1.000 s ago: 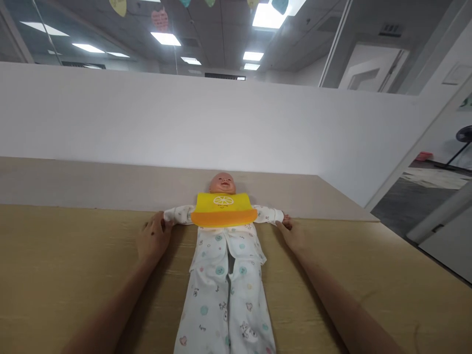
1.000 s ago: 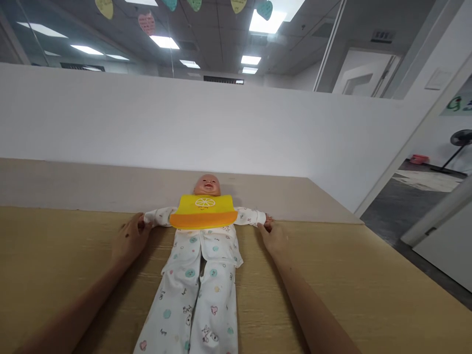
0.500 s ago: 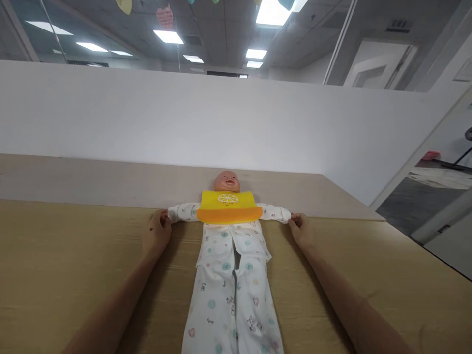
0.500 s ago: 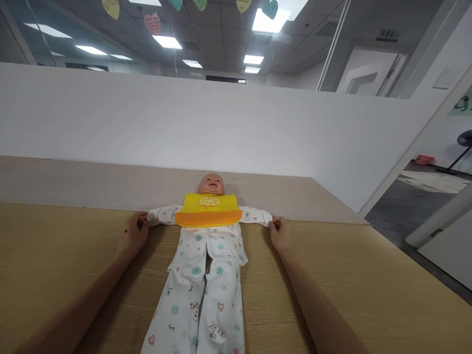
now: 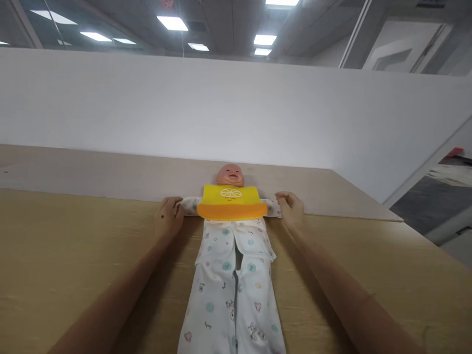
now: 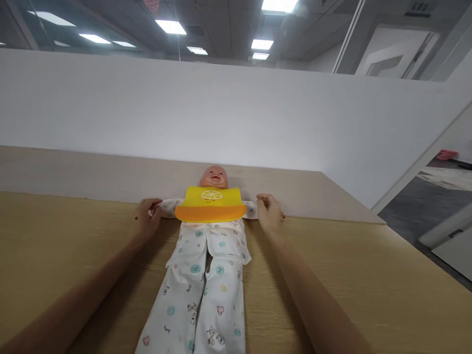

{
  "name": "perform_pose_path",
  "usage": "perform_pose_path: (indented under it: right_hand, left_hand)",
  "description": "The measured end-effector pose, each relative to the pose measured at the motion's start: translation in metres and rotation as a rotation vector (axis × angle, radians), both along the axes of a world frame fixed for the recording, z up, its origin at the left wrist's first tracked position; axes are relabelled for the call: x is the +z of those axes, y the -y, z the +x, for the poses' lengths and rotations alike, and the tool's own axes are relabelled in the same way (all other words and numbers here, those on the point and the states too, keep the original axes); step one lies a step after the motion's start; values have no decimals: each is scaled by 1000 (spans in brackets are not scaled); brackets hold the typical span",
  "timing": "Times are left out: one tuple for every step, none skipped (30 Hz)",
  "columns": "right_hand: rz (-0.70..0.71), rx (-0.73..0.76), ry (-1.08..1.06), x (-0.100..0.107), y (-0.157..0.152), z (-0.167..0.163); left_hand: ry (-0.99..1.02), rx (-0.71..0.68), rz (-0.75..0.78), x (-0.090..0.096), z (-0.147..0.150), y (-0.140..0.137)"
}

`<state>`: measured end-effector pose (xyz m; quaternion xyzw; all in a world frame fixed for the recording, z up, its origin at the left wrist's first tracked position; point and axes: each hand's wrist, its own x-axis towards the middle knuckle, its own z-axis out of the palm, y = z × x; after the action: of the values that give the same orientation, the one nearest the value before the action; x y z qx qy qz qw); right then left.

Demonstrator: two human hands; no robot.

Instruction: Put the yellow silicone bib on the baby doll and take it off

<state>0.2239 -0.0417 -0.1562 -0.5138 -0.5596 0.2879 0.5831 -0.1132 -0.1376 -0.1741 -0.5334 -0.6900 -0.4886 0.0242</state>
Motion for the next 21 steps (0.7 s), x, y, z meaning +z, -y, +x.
perform_pose_path:
  right_hand:
    - [-63,31,-57,5,-9,-7]
    - [-137,59,-123,9,-18,-14]
    - [-221,100,-197,13,-26,-21]
    - [-321,144,-267,16,-34,-28]
    - [-426,186,-318,18,-42,-35]
    - [-520,232,-355,20,-49,-42]
    - [-600,271,-374,20,-56,-48]
    - [-661,311,-381,19,-62,-54]
    - [-703,357,-384,18,-69,-59]
    - [-735,407,-386,16,-74,-62]
    - [-760,460,-388,13,-80,-66]
    - [-774,516,-389,10,-85,-68]
    - [-782,565,-388,7,-90,-70]
    - [-784,597,-387,5,-94,-72]
    - [-787,610,-385,3,-97,-73]
    - [-792,609,-384,1,-100,-74]
    - [-799,609,-387,1,-102,-74]
    - [-808,614,-399,0,-103,-75]
    - [-811,624,-420,0,-104,-76]
    - [-806,638,-452,0,-104,-76]
    - [-797,650,-490,0,-104,-77]
  left_hand:
    - [47,3,-5,6,3,-10]
    - [118,5,-16,12,7,-20]
    - [218,-6,-34,18,11,-32]
    - [356,-33,-59,24,15,-44]
    - [528,-71,-92,29,19,-56]
    - [710,-117,-141,34,23,-68]
    - [859,-157,-199,37,27,-78]
    - [975,-191,-264,39,31,-87]
    - [1052,-220,-327,41,33,-95]
    - [1092,-250,-377,41,35,-102]
    - [1115,-287,-409,41,36,-107]
    - [1142,-329,-427,40,36,-112]
    - [1164,-369,-433,38,35,-117]
    - [1178,-406,-430,36,34,-121]
    - [1187,-436,-424,33,32,-126]
    - [1198,-453,-419,31,31,-131]
    - [1213,-467,-420,28,30,-136]
    - [1232,-487,-424,26,29,-140]
    - [1252,-511,-430,24,29,-144]
    - [1273,-537,-436,23,29,-146]
    - [1293,-558,-437,21,29,-147]
